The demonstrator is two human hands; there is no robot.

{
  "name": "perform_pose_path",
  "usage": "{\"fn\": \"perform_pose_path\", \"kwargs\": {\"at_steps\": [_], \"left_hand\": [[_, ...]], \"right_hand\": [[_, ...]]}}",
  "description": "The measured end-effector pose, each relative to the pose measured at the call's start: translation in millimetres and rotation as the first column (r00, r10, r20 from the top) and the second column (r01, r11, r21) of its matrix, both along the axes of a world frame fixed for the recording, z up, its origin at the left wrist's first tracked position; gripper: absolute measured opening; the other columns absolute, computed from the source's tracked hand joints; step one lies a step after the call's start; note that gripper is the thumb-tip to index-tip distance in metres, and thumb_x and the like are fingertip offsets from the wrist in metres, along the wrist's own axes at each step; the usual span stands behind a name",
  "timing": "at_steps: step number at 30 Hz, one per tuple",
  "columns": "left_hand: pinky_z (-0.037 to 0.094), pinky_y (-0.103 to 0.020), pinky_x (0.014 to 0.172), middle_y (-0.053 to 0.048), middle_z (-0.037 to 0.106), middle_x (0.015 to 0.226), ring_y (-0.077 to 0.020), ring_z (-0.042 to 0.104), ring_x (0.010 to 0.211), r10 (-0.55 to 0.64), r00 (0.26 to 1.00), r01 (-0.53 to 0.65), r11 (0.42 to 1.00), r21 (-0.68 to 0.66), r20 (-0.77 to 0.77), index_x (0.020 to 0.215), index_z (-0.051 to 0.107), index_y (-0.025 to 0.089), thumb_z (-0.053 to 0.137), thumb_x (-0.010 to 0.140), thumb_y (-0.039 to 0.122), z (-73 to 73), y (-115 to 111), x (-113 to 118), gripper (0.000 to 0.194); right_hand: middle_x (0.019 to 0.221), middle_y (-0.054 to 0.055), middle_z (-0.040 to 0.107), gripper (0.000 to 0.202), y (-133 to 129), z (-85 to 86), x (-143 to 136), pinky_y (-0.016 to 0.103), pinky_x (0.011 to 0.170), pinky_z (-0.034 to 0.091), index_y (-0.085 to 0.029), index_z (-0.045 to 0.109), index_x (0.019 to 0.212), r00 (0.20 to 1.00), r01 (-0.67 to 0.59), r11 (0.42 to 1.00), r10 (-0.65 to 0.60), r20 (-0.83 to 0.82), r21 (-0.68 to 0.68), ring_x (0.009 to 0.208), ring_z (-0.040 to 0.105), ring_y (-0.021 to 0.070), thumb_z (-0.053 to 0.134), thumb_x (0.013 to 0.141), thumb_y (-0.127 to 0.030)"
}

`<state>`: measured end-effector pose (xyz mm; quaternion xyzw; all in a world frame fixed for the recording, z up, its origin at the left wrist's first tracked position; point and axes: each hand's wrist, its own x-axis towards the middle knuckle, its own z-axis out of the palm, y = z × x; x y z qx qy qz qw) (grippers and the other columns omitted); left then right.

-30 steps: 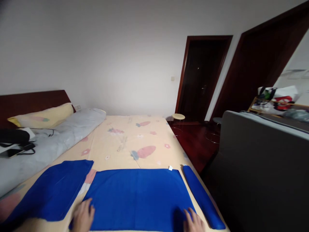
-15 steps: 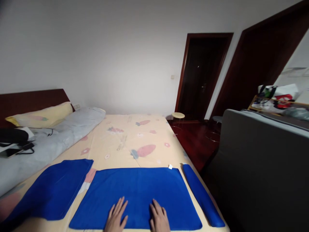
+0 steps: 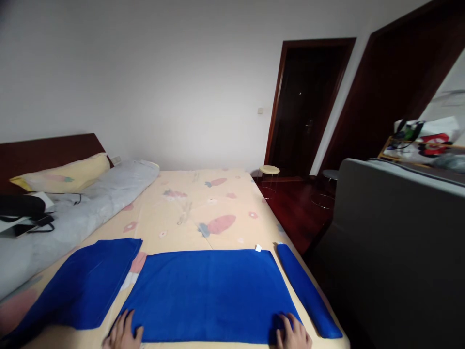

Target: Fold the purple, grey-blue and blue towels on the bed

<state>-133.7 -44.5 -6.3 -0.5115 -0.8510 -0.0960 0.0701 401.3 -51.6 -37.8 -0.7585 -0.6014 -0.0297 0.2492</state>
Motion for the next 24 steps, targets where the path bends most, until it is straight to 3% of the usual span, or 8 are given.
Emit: {"fn": "perform_pose_path", "kwargs": {"at_steps": [2, 5, 8, 11, 13, 16, 20, 24], "left_hand": [[0.038, -0.046, 0.103, -0.010, 0.051, 0.145, -0.0275, 0.042, 0.135, -0.177, 0.984, 0.176, 0.984, 0.023, 0.037, 0.129, 0.058, 0.021, 0.046, 0.078, 0.022, 4.8, 11, 41, 0.053], [0.035, -0.044, 0.110, -0.008, 0.052, 0.144, -0.0271, 0.042, 0.136, -0.503, 0.841, 0.518, 0.855, -0.026, 0.199, 0.133, 0.057, 0.024, 0.046, 0.072, 0.016, -2.6, 22, 115, 0.062], [0.028, -0.045, 0.116, -0.009, 0.044, 0.151, -0.0280, 0.035, 0.141, -0.548, 0.747, 0.633, 0.759, -0.153, 0.376, 0.142, 0.047, 0.021, 0.042, 0.073, 0.016, -21.2, 27, 177, 0.069], [0.021, -0.044, 0.119, -0.008, 0.033, 0.157, -0.0259, 0.026, 0.146, -0.515, 0.716, 0.670, 0.695, -0.259, 0.472, 0.147, 0.038, 0.021, 0.039, 0.075, 0.018, -32.5, 27, 197, 0.072], [0.019, -0.046, 0.119, -0.007, 0.034, 0.157, -0.0275, 0.026, 0.146, -0.502, 0.727, 0.662, 0.694, -0.283, 0.469, 0.146, 0.040, 0.024, 0.043, 0.073, 0.020, -30.2, 24, 187, 0.073], [0.023, -0.047, 0.116, -0.008, 0.043, 0.151, -0.0294, 0.032, 0.142, -0.470, 0.790, 0.592, 0.751, -0.292, 0.394, 0.141, 0.046, 0.026, 0.046, 0.071, 0.022, -16.5, 15, 152, 0.070], [0.036, -0.041, 0.102, -0.011, 0.061, 0.129, -0.0275, 0.050, 0.125, -0.373, 0.898, 0.426, 0.869, -0.250, 0.234, 0.125, 0.059, 0.024, 0.044, 0.076, 0.022, 1.2, -1, 84, 0.052], [0.041, -0.041, 0.087, -0.009, 0.067, 0.105, -0.0279, 0.058, 0.106, -0.155, 0.984, 0.172, 0.951, -0.256, 0.086, 0.104, 0.065, 0.024, 0.044, 0.083, 0.030, 10.0, -13, 13, 0.030]], "right_hand": [[0.110, 0.011, 0.069, 0.034, 13, 8.2, -37, 0.045, 0.082, 0.050, -0.025, 0.070, 0.101, 0.995, -0.090, 0.996, 0.091, -0.051, 0.009, 0.100, 0.064, 0.0303, 0.046, 0.078, -0.032], [0.113, 0.007, 0.069, 0.039, 28, 19.8, -114, 0.038, 0.091, 0.049, -0.027, 0.068, 0.107, 0.924, -0.340, 0.940, 0.326, -0.199, -0.037, 0.104, 0.063, 0.0246, 0.044, 0.076, -0.022], [0.124, 0.007, 0.066, 0.047, 35, 23.0, -185, 0.035, 0.100, 0.045, -0.026, 0.066, 0.116, 0.835, -0.512, 0.848, 0.453, -0.313, -0.138, 0.117, 0.059, 0.0234, 0.045, 0.074, -0.019], [0.129, 0.010, 0.063, 0.055, 34, 16.0, -213, 0.034, 0.105, 0.042, -0.022, 0.062, 0.124, 0.804, -0.570, 0.786, 0.472, -0.360, -0.242, 0.124, 0.055, 0.0242, 0.047, 0.072, -0.016], [0.134, 0.009, 0.060, 0.058, 30, 7.4, -201, 0.036, 0.107, 0.041, -0.023, 0.061, 0.126, 0.832, -0.542, 0.788, 0.454, -0.318, -0.293, 0.128, 0.052, 0.0256, 0.049, 0.069, -0.016], [0.134, 0.009, 0.060, 0.056, 21, -6.8, -153, 0.038, 0.105, 0.043, -0.025, 0.062, 0.124, 0.903, -0.426, 0.853, 0.385, -0.188, -0.301, 0.126, 0.054, 0.0276, 0.052, 0.070, -0.019], [0.118, 0.013, 0.069, 0.042, 6, -16.9, -69, 0.038, 0.092, 0.051, -0.021, 0.068, 0.113, 0.972, -0.237, 0.944, 0.233, -0.043, -0.228, 0.110, 0.064, 0.0283, 0.049, 0.076, -0.028], [0.096, 0.013, 0.072, 0.031, -7, -8.3, 0, 0.037, 0.076, 0.053, -0.021, 0.070, 0.091, 0.998, -0.065, 0.982, 0.068, 0.013, -0.178, 0.089, 0.069, 0.0268, 0.045, 0.079, -0.033]]}}
